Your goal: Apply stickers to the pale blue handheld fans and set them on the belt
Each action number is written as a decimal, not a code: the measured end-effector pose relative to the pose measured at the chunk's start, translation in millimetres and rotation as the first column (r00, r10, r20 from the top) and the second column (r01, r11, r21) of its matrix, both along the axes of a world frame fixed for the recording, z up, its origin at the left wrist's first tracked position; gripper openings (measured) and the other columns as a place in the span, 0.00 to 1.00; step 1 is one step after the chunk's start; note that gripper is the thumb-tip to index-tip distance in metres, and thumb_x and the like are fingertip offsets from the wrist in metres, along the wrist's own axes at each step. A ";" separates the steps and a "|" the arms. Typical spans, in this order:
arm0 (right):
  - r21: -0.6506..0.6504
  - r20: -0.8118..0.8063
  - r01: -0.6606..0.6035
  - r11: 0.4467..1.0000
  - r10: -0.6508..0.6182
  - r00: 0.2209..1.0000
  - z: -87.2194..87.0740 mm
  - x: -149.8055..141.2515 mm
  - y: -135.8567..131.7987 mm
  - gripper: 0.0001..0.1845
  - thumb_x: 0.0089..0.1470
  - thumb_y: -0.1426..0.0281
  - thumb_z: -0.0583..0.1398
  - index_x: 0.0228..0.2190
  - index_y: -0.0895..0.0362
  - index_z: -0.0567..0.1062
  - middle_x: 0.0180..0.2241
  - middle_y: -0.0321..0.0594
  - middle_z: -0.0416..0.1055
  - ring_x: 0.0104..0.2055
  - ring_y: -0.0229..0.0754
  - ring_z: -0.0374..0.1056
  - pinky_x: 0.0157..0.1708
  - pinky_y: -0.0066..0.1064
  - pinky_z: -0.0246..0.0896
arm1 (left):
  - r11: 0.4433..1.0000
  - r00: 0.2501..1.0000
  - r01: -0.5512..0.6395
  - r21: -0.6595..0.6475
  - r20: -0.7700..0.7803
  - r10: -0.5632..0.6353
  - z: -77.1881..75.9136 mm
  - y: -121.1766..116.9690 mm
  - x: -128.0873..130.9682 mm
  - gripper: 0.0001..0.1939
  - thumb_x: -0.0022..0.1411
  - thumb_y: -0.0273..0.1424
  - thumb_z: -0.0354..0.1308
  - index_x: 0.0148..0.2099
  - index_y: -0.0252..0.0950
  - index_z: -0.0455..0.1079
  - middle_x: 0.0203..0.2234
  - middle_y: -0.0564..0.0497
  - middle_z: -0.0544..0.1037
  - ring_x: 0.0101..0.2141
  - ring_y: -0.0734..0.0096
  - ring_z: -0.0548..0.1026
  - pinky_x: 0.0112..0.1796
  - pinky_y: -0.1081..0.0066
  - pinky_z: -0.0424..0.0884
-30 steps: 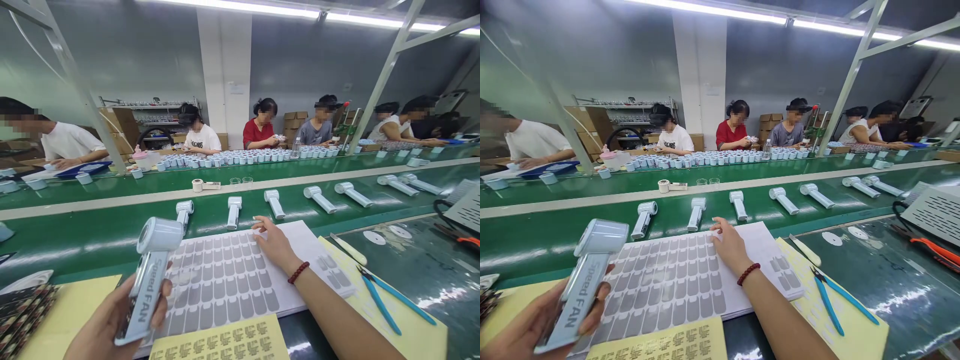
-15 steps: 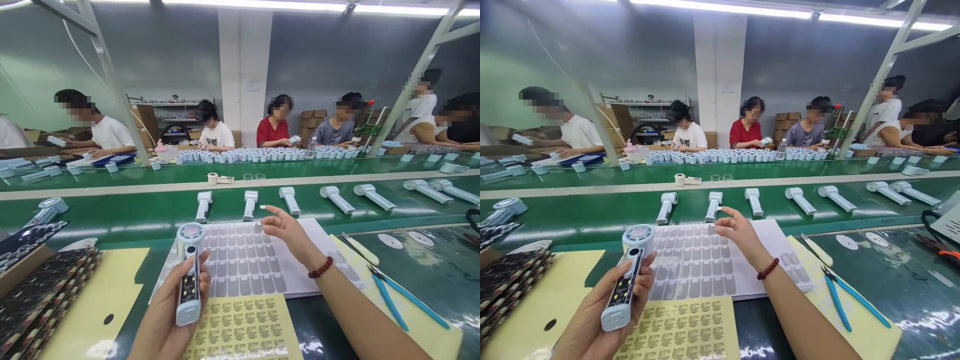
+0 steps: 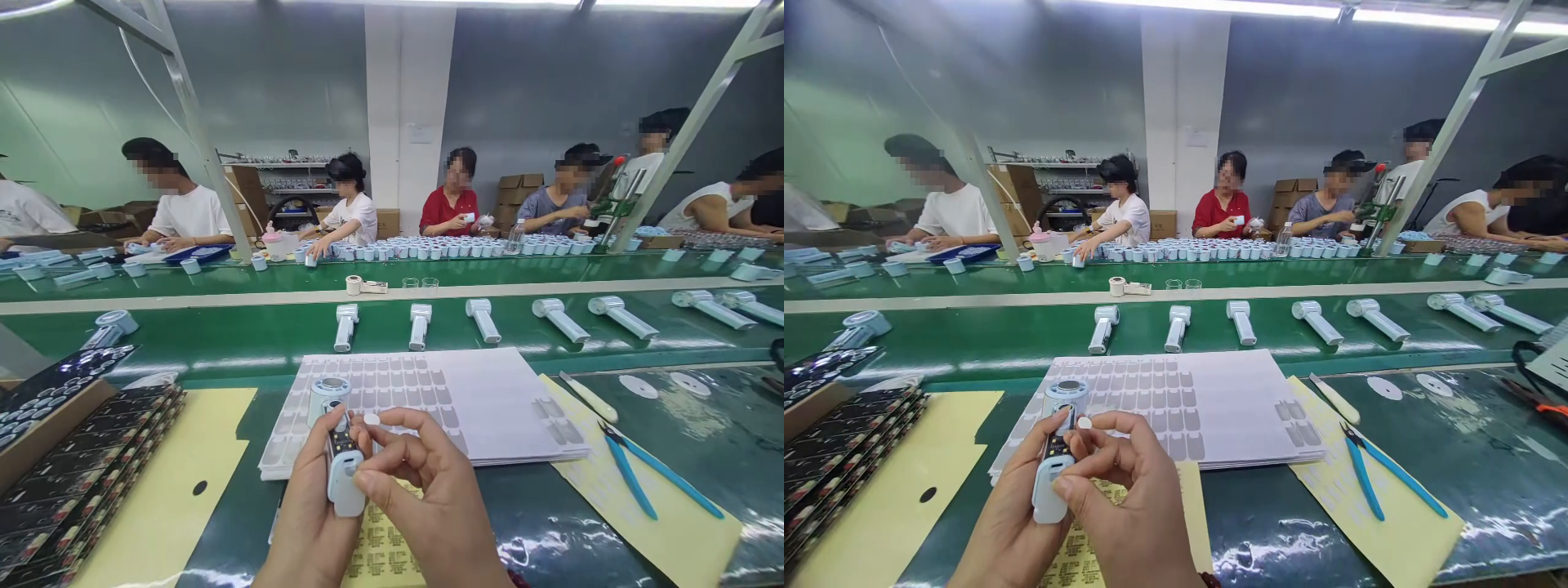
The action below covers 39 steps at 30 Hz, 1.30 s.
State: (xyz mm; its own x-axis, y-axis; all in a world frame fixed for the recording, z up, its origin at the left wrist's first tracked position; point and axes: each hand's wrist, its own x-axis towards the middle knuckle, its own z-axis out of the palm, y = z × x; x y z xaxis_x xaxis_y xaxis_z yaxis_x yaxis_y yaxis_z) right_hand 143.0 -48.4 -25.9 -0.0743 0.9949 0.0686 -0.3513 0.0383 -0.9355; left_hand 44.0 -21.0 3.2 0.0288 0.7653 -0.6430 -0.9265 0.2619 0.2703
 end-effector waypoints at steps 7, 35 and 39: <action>-0.010 0.040 -0.006 1.000 0.006 0.999 5.3 -3.9 -2.6 0.18 0.42 0.71 0.68 0.38 0.53 0.74 0.27 0.34 0.80 0.53 0.51 0.71 0.52 0.41 0.67 | 0.999 0.999 -0.017 0.041 -0.028 0.018 -6.2 -0.9 -2.1 0.08 0.66 0.24 0.50 0.32 0.33 0.65 0.21 0.52 0.68 0.19 0.79 0.69 0.19 0.81 0.72; 0.167 0.255 -0.040 0.985 -0.004 0.967 -2.1 9.0 -1.3 0.31 0.53 0.67 0.63 0.57 0.45 0.62 0.50 0.39 0.66 0.40 0.42 0.71 0.36 0.32 0.71 | 0.996 0.994 0.087 -0.026 0.074 -0.085 9.4 -22.7 5.8 0.06 0.68 0.27 0.50 0.40 0.30 0.67 0.24 0.51 0.72 0.18 0.79 0.74 0.19 0.82 0.73; 0.354 0.398 -0.032 0.935 -0.119 0.910 -11.1 10.3 -3.3 0.43 0.48 0.72 0.66 0.61 0.41 0.56 0.58 0.40 0.62 0.48 0.48 0.69 0.44 0.38 0.70 | 0.998 0.999 0.042 -0.047 0.006 -0.041 11.4 -22.3 8.3 0.05 0.67 0.26 0.52 0.39 0.30 0.67 0.27 0.49 0.73 0.17 0.80 0.73 0.20 0.82 0.74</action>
State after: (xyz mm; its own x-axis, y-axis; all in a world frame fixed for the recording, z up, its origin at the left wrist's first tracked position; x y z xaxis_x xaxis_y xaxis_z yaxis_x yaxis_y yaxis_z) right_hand 153.3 -51.7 -37.0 -0.1281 0.9158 0.3807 0.0662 0.3909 -0.9181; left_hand 52.3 -43.3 14.6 0.0629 0.7324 -0.6779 -0.9158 0.3124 0.2526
